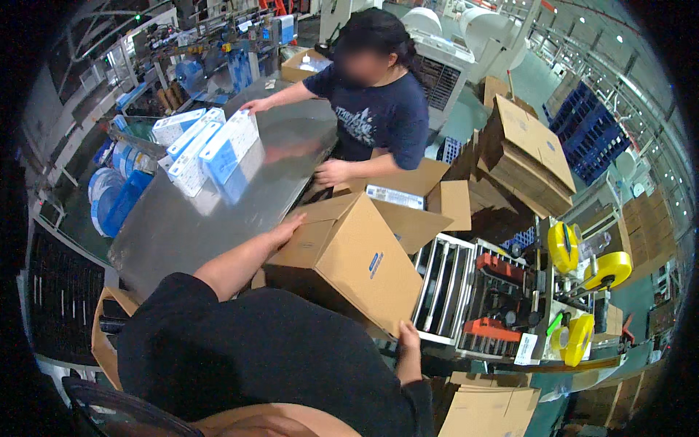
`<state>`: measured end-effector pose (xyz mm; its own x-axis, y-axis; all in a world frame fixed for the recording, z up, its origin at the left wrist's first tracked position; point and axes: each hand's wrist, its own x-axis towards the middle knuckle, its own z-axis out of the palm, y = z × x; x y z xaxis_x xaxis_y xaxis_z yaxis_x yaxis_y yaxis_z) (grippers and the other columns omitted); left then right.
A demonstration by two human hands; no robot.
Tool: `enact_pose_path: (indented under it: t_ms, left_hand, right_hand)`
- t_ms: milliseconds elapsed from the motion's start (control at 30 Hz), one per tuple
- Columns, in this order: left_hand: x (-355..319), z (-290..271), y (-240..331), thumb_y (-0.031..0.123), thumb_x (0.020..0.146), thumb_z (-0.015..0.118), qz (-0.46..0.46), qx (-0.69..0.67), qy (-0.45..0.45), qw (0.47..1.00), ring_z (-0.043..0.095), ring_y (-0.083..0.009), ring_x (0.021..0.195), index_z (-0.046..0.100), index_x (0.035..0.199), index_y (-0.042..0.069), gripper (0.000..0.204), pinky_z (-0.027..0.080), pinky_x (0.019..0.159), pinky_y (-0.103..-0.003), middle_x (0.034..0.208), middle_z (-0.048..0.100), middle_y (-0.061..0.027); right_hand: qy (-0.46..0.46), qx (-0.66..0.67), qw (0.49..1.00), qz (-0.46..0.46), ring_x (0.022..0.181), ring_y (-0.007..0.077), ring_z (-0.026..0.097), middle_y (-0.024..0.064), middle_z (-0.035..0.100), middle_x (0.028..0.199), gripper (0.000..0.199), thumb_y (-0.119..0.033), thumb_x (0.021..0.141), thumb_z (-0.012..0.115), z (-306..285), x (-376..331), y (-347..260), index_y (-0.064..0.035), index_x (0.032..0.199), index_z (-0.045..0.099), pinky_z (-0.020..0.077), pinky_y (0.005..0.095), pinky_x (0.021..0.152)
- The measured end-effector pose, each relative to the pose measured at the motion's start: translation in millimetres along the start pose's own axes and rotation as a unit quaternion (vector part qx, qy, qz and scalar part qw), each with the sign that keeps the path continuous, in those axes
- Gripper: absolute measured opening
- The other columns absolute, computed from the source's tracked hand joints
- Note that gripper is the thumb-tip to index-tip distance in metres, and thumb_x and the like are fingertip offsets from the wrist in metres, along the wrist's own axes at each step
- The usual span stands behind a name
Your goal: The person places several product boxes into a cardboard box, adds packing material, and moves the finished box onto a conveyor belt.
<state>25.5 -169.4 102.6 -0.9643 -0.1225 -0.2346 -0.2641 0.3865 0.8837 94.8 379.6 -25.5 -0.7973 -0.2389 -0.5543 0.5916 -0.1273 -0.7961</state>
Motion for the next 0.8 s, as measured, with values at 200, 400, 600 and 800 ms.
enact_pose_path:
  t_ms: [200, 400, 600, 800]
  left_hand:
    - [-20.0, 76.6, 30.7, 0.061, 0.089, 0.049, -0.16, -0.499, -0.152, 0.838, 0.056, -0.0197, 0.095, 0.057, 0.125, 0.018, 0.057, 0.044, 0.081, -0.035, 0.112, 0.061, -0.0042]
    - [-11.8, 79.4, -59.6, 0.07, 0.085, 0.047, -0.221, -0.282, -0.165, 0.919, 0.053, -0.0196, 0.093, 0.047, 0.134, 0.015, 0.073, 0.043, 0.071, -0.035, 0.118, 0.054, -0.0086]
    - [-50.0, 54.6, 59.2, 0.052, 0.085, 0.061, 0.006, 0.077, 0.078, 0.994, 0.04, -0.0396, 0.13, 0.03, 0.142, 0.001, 0.082, 0.043, 0.094, -0.05, 0.139, 0.043, -0.0251]
    - [-57.3, 18.6, -5.9, 0.029, 0.089, 0.057, -0.057, 0.169, 0.06, 0.982, 0.059, -0.0417, 0.103, 0.059, 0.105, -0.003, 0.036, 0.047, 0.086, -0.049, 0.108, 0.062, -0.0271]
  right_hand:
    - [0.072, 0.103, 0.957, -0.262, 0.091, 0.0175, 0.065, 0.0084, 0.065, 0.113, 0.044, -0.014, 0.088, 0.062, 22.6, -120.8, -182.9, -0.0011, 0.128, 0.053, 0.053, 0.0306, 0.075]
    - [-0.031, -0.206, 0.963, -0.169, 0.1, 0.0142, 0.058, 0.0029, 0.064, 0.113, 0.044, -0.023, 0.086, 0.07, 162.5, -89.6, -199.9, -0.0035, 0.124, 0.059, 0.0472, 0.0301, 0.086]
    - [0.242, -0.604, 0.737, -0.183, 0.132, 0.0454, 0.034, 0.0214, 0.032, 0.148, 0.081, -0.033, 0.082, 0.071, 162.3, -38.9, -176.7, -0.0205, 0.148, 0.026, 0.0324, 0.0514, 0.106]
    - [0.105, -0.499, 0.851, -0.126, 0.13, 0.0306, 0.045, 0.0211, 0.034, 0.148, 0.078, -0.013, 0.09, 0.061, 134.8, -55.0, -157.5, -0.0207, 0.151, 0.013, 0.0412, 0.0372, 0.101]
